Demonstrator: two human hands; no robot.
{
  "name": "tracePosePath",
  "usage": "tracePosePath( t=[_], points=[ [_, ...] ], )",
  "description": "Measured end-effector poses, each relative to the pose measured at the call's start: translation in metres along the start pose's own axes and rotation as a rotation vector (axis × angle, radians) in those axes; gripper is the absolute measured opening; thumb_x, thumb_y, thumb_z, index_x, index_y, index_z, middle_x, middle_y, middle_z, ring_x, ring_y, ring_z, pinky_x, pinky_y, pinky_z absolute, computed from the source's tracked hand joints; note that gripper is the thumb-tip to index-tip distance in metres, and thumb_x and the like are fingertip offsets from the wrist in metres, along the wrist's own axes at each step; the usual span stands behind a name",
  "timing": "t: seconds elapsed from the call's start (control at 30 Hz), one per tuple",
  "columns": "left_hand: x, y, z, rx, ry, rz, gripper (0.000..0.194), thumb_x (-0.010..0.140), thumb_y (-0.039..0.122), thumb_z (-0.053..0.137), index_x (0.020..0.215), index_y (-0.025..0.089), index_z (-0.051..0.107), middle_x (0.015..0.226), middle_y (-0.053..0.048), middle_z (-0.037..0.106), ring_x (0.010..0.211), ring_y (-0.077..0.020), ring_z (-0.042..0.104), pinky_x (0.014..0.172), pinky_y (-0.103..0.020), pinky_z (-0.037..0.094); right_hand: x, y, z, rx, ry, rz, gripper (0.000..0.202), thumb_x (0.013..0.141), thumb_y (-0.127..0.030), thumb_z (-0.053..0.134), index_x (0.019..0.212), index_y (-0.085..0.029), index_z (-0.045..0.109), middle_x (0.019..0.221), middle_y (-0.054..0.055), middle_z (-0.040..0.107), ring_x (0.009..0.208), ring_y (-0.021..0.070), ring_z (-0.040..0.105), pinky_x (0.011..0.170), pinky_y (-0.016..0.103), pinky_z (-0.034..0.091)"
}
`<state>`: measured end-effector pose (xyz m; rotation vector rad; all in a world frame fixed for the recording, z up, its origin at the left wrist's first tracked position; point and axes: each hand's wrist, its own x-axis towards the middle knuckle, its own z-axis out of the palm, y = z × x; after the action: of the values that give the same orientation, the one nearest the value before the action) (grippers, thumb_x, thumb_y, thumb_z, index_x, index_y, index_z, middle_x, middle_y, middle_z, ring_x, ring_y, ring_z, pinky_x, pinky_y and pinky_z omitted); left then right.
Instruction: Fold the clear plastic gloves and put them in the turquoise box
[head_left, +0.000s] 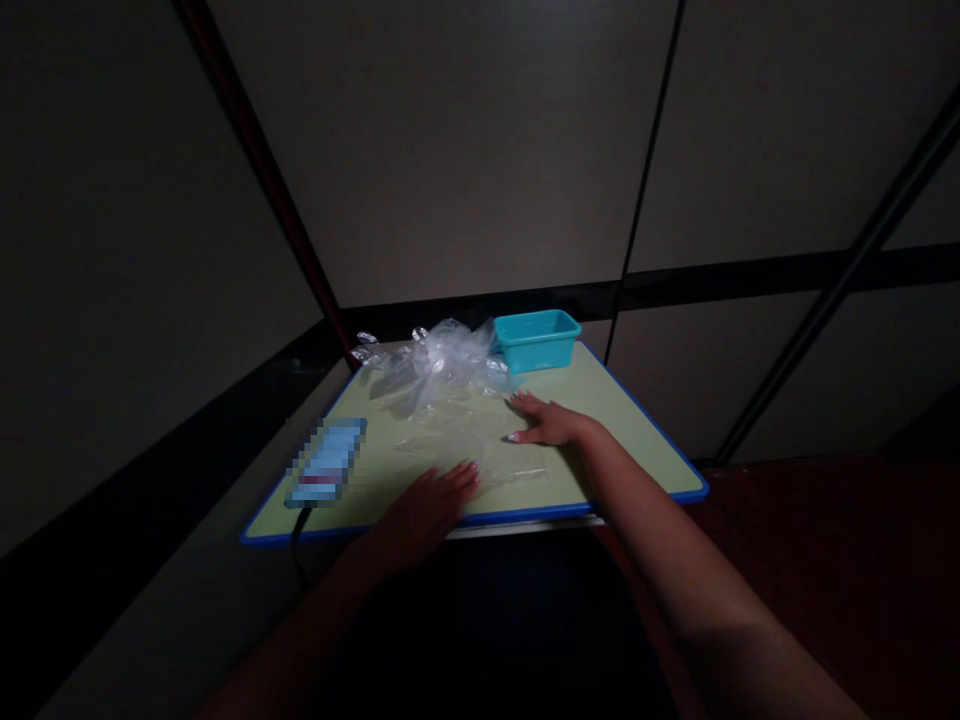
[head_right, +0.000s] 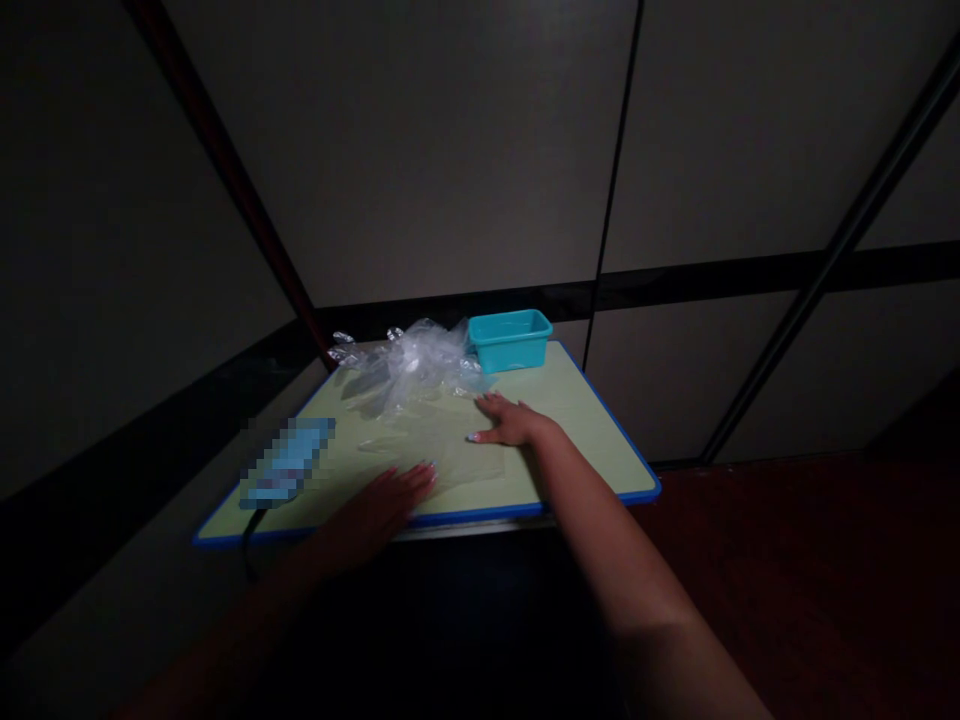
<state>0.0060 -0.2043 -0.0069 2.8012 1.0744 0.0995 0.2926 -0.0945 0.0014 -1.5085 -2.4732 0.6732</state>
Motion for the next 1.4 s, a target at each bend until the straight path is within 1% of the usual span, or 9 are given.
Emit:
tracePosePath(
  t=[0.3,0.53,0.67,0.77,0.83,0.97,1.1,1.27,1.4],
  points=[
    [0.034,-0.035,-0.021,-0.504,0.158,0.105,0.043,0.091,0.046,0.039,0.116,0.021,0.063,0.127,-0.006,0.056,0.128,-0.0191,0.041,0.108,-0.038,0.027,0.006,0.013,0.005,0.102,0.064,-0.056,0.099,0.068,-0.076,0.05,0.143,-0.015,0.029,0.15,0.011,0.016,0.138,0.0286,0.01,0.113,0.042,0.01],
    [0.065,-0.057,-0.064,-0.814,-0.164,0.133,0.042,0.079,0.049,0.059,0.108,0.02,0.067,0.12,-0.008,0.062,0.114,-0.0222,0.055,0.101,-0.036,0.036,0.007,0.013,0.005,0.123,0.09,-0.056,0.095,0.071,-0.076,0.045,0.14,-0.013,0.036,0.149,0.012,0.02,0.137,0.028,0.015,0.113,0.04,0.013],
    [0.089,-0.075,-0.061,-1.061,0.096,0.025,0.053,0.085,0.057,0.043,0.107,0.015,0.065,0.111,-0.011,0.066,0.102,-0.0223,0.062,0.097,-0.039,0.04,0.009,0.014,0.005,0.122,0.116,-0.063,0.088,0.074,-0.075,0.043,0.138,-0.015,0.04,0.148,0.011,0.025,0.136,0.0278,0.018,0.112,0.042,0.014],
    [0.105,-0.09,-0.044,-0.868,0.476,-0.161,0.047,0.085,0.054,0.043,0.098,0.015,0.065,0.101,-0.01,0.068,0.096,-0.0219,0.062,0.091,-0.038,0.043,0.01,0.015,0.006,0.121,0.145,-0.086,0.08,0.076,-0.07,0.045,0.135,-0.016,0.044,0.146,0.011,0.029,0.136,0.0268,0.021,0.112,0.042,0.017],
    [0.109,-0.097,-0.033,-0.571,0.585,-0.187,0.034,0.083,0.046,0.048,0.088,0.018,0.066,0.093,-0.007,0.067,0.094,-0.022,0.059,0.089,-0.038,0.043,0.011,0.017,0.007,0.116,0.186,-0.09,0.073,0.078,-0.065,0.049,0.132,-0.016,0.048,0.145,0.011,0.033,0.134,0.0264,0.025,0.111,0.04,0.021],
    [0.106,-0.099,-0.022,-0.221,0.579,-0.046,0.019,0.083,0.032,0.049,0.085,0.02,0.064,0.09,-0.005,0.062,0.092,-0.0209,0.055,0.087,-0.036,0.043,0.013,0.02,0.005,0.041,0.33,-0.078,0.053,0.08,-0.047,0.058,0.123,-0.015,0.057,0.136,0.013,0.047,0.129,0.0256,0.038,0.105,0.037,0.031],
    [0.099,-0.099,-0.022,-0.105,0.6,-0.113,0.017,0.082,0.03,0.051,0.086,0.019,0.063,0.088,-0.006,0.06,0.09,-0.0219,0.054,0.084,-0.036,0.044,0.011,0.018,-0.001,-0.082,0.459,0.049,0.034,0.076,-0.035,0.065,0.104,-0.016,0.065,0.112,0.012,0.062,0.108,0.025,0.053,0.092,0.035,0.04],
    [0.095,-0.104,-0.023,-0.024,0.584,-0.276,0.019,0.081,0.033,0.052,0.089,0.019,0.062,0.088,-0.007,0.059,0.091,-0.024,0.053,0.086,-0.037,0.043,0.006,0.007,-0.003,-0.208,0.486,0.24,0.027,0.075,-0.042,0.065,0.091,-0.021,0.065,0.102,0.009,0.061,0.103,0.0266,0.049,0.084,0.038,0.04],
    [0.097,-0.096,-0.022,-0.051,0.591,-0.234,0.022,0.083,0.033,0.05,0.095,0.019,0.061,0.097,-0.008,0.058,0.099,-0.0241,0.052,0.091,-0.037,0.042,0.007,-0.001,0.0,-0.28,0.491,0.255,0.03,0.081,-0.045,0.055,0.098,-0.021,0.062,0.108,0.012,0.059,0.105,0.0279,0.047,0.084,0.043,0.037]
  ],
)
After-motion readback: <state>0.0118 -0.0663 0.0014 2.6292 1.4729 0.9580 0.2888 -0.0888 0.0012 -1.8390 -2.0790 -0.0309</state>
